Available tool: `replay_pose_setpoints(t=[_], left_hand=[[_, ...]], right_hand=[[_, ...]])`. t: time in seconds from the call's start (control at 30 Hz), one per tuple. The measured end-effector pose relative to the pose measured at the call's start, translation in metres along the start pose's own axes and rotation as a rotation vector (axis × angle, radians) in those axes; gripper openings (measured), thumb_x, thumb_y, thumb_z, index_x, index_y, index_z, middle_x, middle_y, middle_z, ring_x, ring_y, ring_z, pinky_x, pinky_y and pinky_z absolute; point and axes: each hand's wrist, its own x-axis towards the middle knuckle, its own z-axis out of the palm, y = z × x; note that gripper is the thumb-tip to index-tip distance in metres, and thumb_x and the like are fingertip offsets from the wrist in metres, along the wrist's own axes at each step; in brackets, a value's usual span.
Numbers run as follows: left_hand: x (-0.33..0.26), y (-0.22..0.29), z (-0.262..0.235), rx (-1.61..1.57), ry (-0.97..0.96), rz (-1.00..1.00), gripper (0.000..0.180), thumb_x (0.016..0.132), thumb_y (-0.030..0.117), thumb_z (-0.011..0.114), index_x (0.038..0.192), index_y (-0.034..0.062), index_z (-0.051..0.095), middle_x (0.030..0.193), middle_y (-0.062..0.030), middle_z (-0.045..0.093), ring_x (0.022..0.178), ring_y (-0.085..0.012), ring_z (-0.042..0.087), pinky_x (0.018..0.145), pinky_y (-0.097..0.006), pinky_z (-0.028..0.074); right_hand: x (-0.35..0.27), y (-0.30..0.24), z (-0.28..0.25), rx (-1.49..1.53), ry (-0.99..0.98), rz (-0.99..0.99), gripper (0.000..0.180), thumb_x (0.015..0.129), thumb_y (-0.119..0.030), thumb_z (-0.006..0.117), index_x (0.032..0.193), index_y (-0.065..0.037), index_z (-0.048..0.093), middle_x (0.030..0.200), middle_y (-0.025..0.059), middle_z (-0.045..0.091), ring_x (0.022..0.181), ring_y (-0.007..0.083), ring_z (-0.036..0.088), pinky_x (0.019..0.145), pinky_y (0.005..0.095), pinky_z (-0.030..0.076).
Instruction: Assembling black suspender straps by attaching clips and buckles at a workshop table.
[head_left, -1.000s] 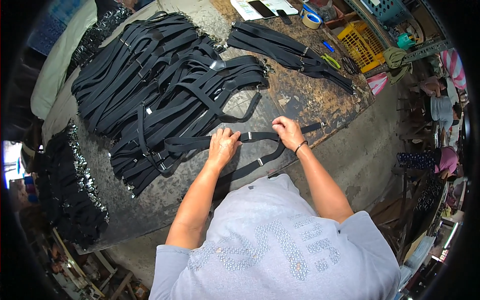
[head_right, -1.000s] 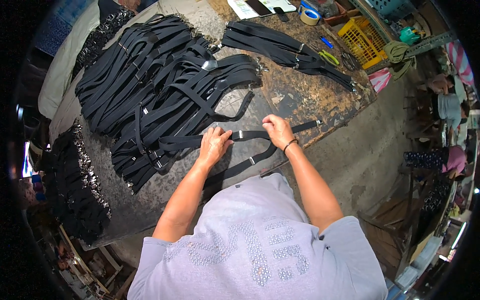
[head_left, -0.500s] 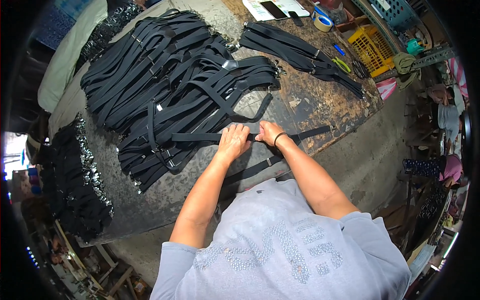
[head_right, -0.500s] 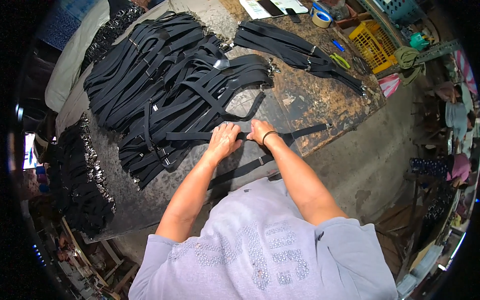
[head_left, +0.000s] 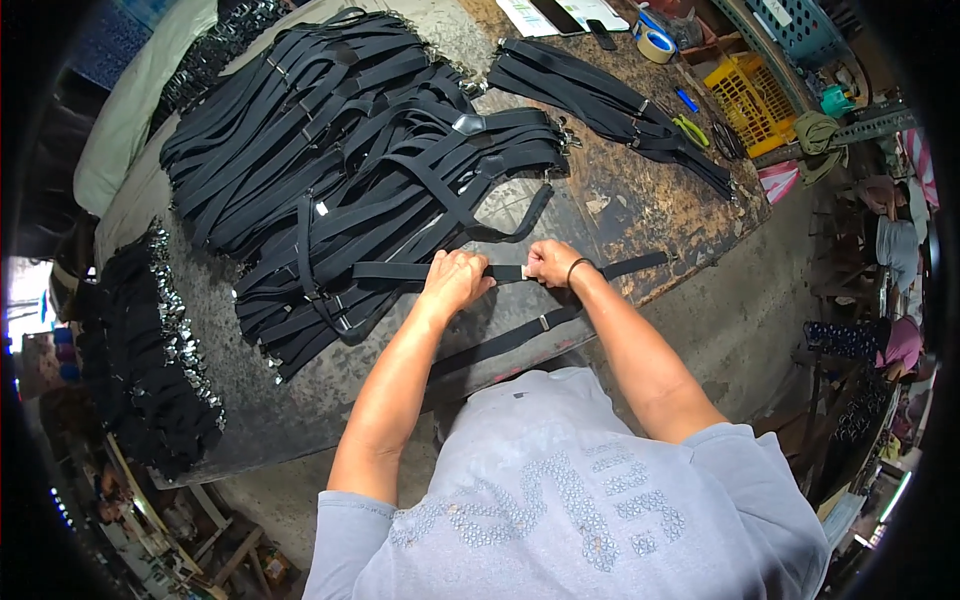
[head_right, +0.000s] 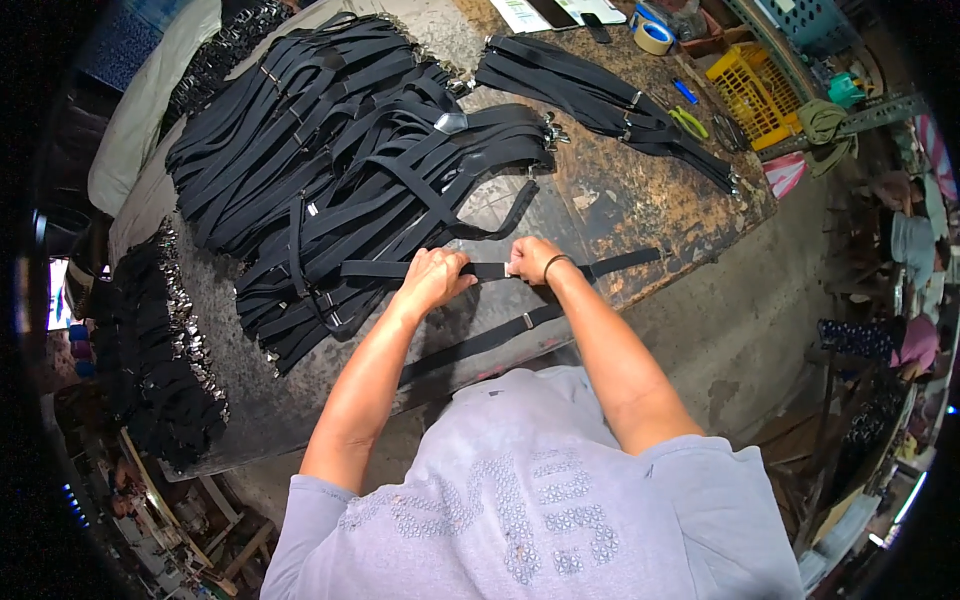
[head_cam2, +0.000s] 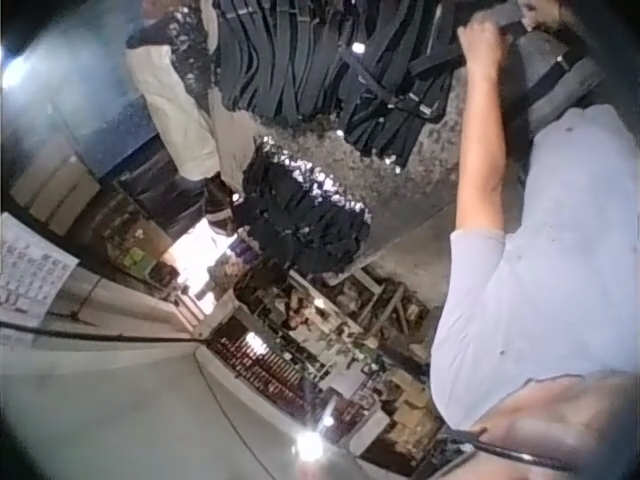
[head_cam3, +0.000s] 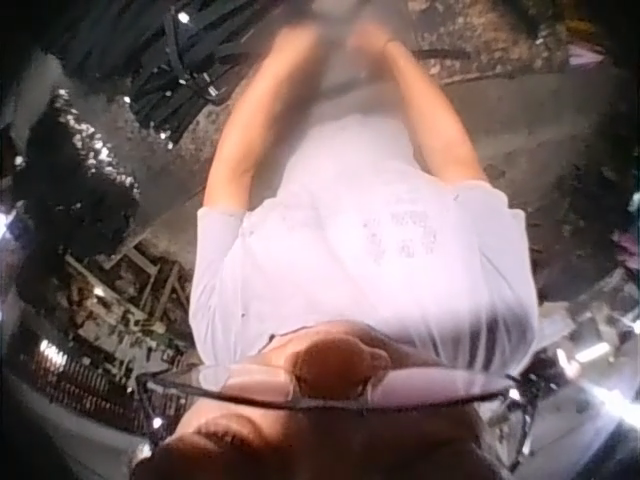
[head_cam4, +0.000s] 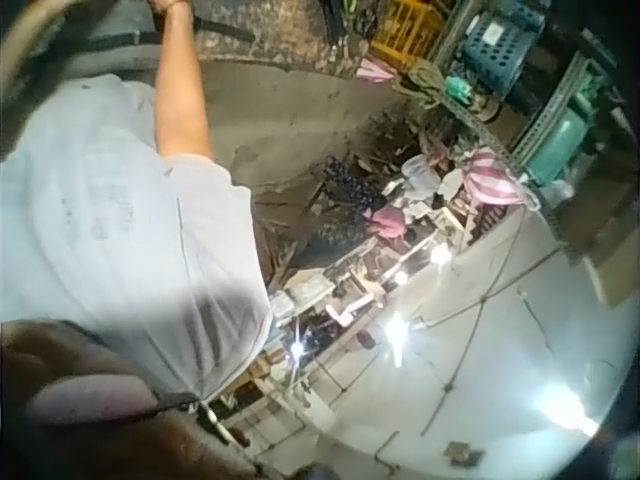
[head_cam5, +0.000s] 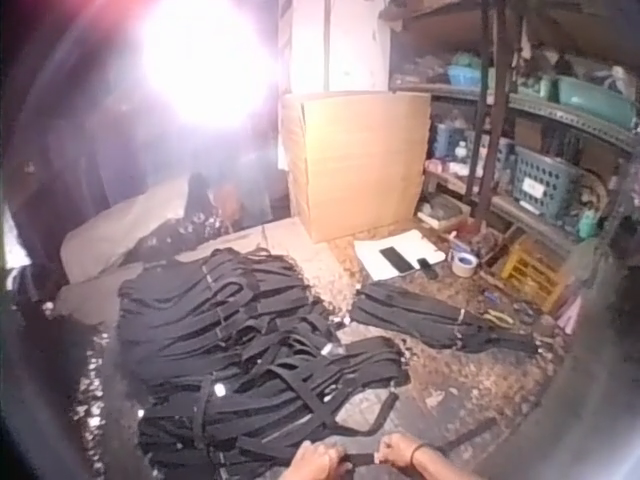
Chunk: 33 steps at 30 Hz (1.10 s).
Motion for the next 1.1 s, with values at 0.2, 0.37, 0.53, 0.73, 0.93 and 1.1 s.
replay_pose_setpoints(t=[0.2,0.37,0.53,0.73,0.93,1.1], left_hand=[[-0.003,0.019,-0.02,-0.035,0.011,-0.029,0.025,0.079,0.029,0.075,0.081,0.0042,0.069,0.074,-0.0149,0.068,0.079,-0.033,0.066,0.073,-0.044,0.043],[-0.004,0.025,-0.034,-0.03,0.031,0.029,0.023,0.081,0.026,0.073,0.078,0.0037,0.069,0.067,-0.0166,0.066,0.074,-0.0348,0.066,0.071,-0.045,0.044],[-0.005,0.013,-0.022,-0.038,0.057,-0.029,0.023,0.081,0.026,0.072,0.077,0.0032,0.069,0.068,-0.019,0.066,0.074,-0.0355,0.067,0.071,-0.046,0.046],[-0.01,0.021,-0.028,-0.052,0.074,-0.016,0.026,0.082,0.027,0.071,0.075,0.0024,0.068,0.069,-0.0202,0.066,0.074,-0.0363,0.067,0.07,-0.047,0.046],[-0.049,0.01,-0.042,-0.224,-0.046,-0.078,0.03,0.089,0.03,0.063,0.082,0.0009,0.066,0.073,-0.021,0.066,0.079,-0.0411,0.065,0.069,-0.05,0.046],[-0.064,-0.009,-0.051,-0.588,-0.306,-0.202,0.033,0.095,0.034,0.055,0.098,0.0025,0.065,0.086,-0.0213,0.067,0.087,-0.0419,0.064,0.076,-0.049,0.048]], right_hand=[[-0.005,-0.037,0.003,-0.324,0.123,0.189,0.028,0.078,-0.03,0.076,0.097,-0.01,0.069,0.109,0.0157,0.069,0.108,0.0345,0.064,0.091,0.0455,0.051],[0.001,-0.011,0.004,-0.319,0.166,0.073,0.027,0.083,-0.027,0.071,0.098,-0.005,0.068,0.1,0.0165,0.071,0.097,0.0354,0.068,0.08,0.0441,0.055],[0.001,0.011,0.007,0.275,0.327,-0.057,0.02,0.089,-0.026,0.062,0.094,-0.007,0.066,0.083,0.013,0.071,0.076,0.037,0.066,0.068,0.0439,0.053],[0.027,-0.024,0.058,-0.115,1.203,-0.135,0.053,0.089,-0.036,0.061,0.136,-0.015,0.046,0.134,0.0126,0.044,0.124,0.0363,0.041,0.106,0.0559,0.028],[0.026,-0.036,0.074,-0.538,0.996,-0.095,0.061,0.093,-0.046,0.052,0.144,-0.017,0.036,0.144,0.0111,0.038,0.136,0.0321,0.031,0.11,0.0642,0.017],[0.033,-0.031,0.074,-0.601,1.019,-0.06,0.062,0.092,-0.046,0.055,0.145,-0.019,0.037,0.143,0.0106,0.04,0.135,0.0313,0.032,0.11,0.0631,0.02]])
